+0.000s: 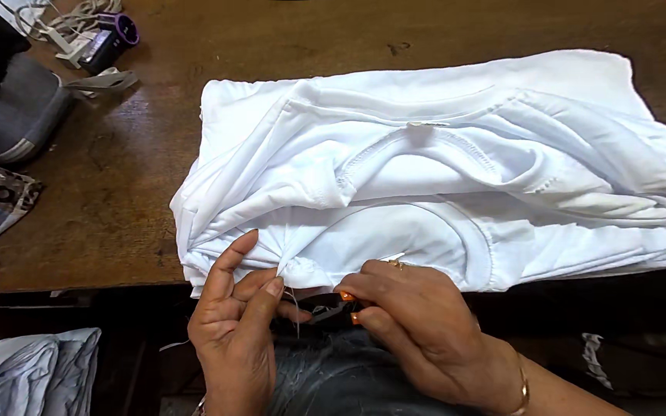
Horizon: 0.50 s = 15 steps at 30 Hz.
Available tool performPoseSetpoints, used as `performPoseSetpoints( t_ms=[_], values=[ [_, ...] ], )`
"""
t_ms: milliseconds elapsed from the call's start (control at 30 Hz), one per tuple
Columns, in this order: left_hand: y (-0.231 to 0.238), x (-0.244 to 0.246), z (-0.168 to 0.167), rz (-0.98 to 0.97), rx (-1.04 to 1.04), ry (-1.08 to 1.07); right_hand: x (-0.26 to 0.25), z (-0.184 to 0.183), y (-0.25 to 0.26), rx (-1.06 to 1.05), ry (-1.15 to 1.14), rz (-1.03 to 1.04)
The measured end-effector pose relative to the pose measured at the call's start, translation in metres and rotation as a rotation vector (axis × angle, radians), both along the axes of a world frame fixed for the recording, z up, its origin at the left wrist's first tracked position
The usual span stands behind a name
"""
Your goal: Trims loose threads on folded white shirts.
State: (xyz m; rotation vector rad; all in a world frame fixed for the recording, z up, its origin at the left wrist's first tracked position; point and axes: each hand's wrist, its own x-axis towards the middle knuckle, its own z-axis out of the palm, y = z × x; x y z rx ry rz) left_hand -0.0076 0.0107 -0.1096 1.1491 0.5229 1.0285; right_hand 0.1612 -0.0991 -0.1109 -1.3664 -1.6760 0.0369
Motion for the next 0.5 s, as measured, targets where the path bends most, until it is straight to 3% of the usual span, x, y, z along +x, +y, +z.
performPoseSetpoints(
  t_ms=[100,300,400,500],
  values=[
    [0.000,0.001,0.000,0.005,0.023,0.007,-0.005,0.004,0.004,0.007,0.116,0.002],
    [0.000,-0.002,-0.003,-0.042,0.032,-0.005,-0.020,0.004,0.032,0.126,-0.053,-0.034],
    [0.001,-0.004,-0.004,-0.023,0.057,0.030,-0.022,0.007,0.029,0.057,-0.075,0.161],
    [0.003,-0.006,-0.009,0.010,0.141,0.031,-0.023,0.001,0.008,-0.211,-0.057,0.471]
  ],
)
